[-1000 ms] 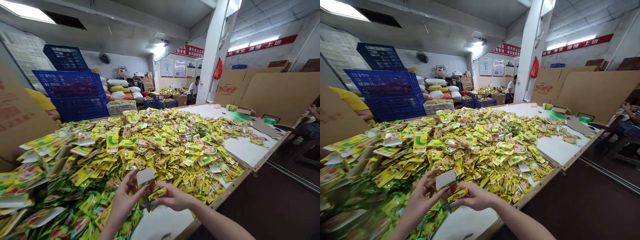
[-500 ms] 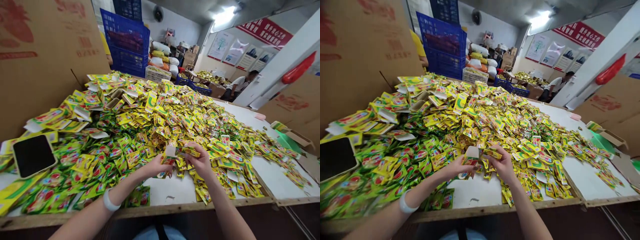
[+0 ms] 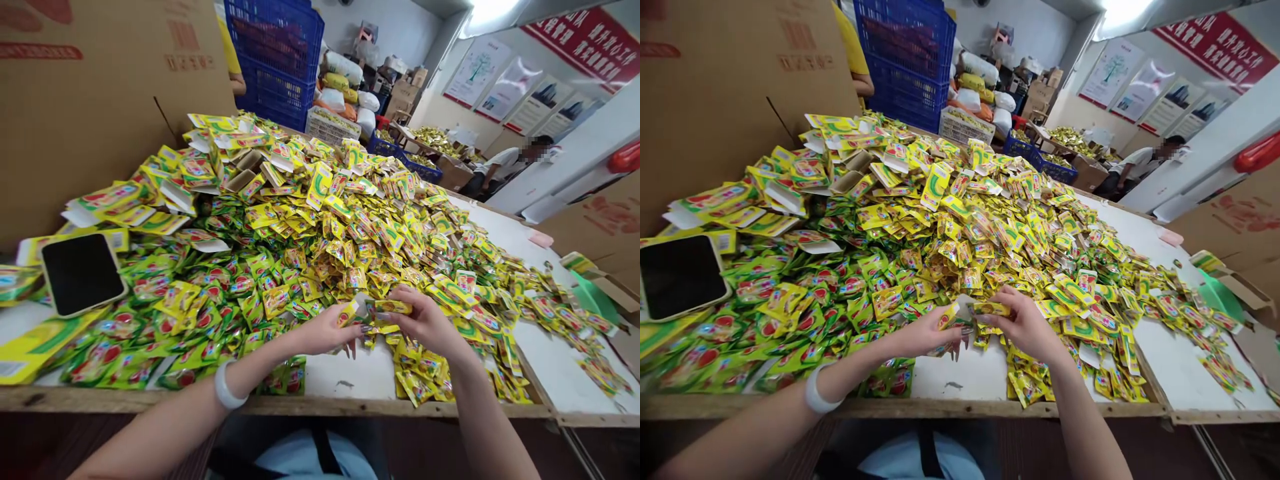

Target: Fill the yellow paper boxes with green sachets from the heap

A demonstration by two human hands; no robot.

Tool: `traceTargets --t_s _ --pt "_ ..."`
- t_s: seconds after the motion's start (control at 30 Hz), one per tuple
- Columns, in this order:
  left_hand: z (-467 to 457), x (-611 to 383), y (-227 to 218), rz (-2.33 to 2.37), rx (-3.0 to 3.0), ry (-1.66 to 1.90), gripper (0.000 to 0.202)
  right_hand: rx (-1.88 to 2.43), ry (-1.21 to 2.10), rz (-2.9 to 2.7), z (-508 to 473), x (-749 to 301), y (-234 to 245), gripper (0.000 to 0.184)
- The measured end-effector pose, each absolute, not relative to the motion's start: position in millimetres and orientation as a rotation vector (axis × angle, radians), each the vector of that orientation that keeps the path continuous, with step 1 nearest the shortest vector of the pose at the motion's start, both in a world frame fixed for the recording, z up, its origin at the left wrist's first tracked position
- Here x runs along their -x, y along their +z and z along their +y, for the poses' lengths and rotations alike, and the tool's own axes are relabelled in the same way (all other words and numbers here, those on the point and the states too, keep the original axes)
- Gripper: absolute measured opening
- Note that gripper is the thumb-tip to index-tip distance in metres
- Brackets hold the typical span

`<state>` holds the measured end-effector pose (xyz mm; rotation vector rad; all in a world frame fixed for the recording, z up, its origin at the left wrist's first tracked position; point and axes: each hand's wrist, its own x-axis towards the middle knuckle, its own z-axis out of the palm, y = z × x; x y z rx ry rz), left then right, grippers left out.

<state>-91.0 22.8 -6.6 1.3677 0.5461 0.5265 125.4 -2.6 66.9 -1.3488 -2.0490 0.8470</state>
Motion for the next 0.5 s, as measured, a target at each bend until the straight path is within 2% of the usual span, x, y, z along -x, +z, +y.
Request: traceTargets --t_s 0.1,0.23,0.33,0.5 --pt "24 91 -10 0.575 -1.477 0.497 0.042 1.376 0.794 -2.146 -4 -127 65 0.014" --pt "23 91 -11 0.625 -1.615 0.440 0.027 1.307 0.756 -2.359 -8 -113 67 0.010" --pt "21 91 -11 0.524 -1.489 0.377 0.027 1.306 0.809 -2.229 -7 -107 63 0.007" --pt "22 91 -19 0.442 -1.315 0.363 0.037 1.340 0.992 -1.866 -1 -112 40 0.019"
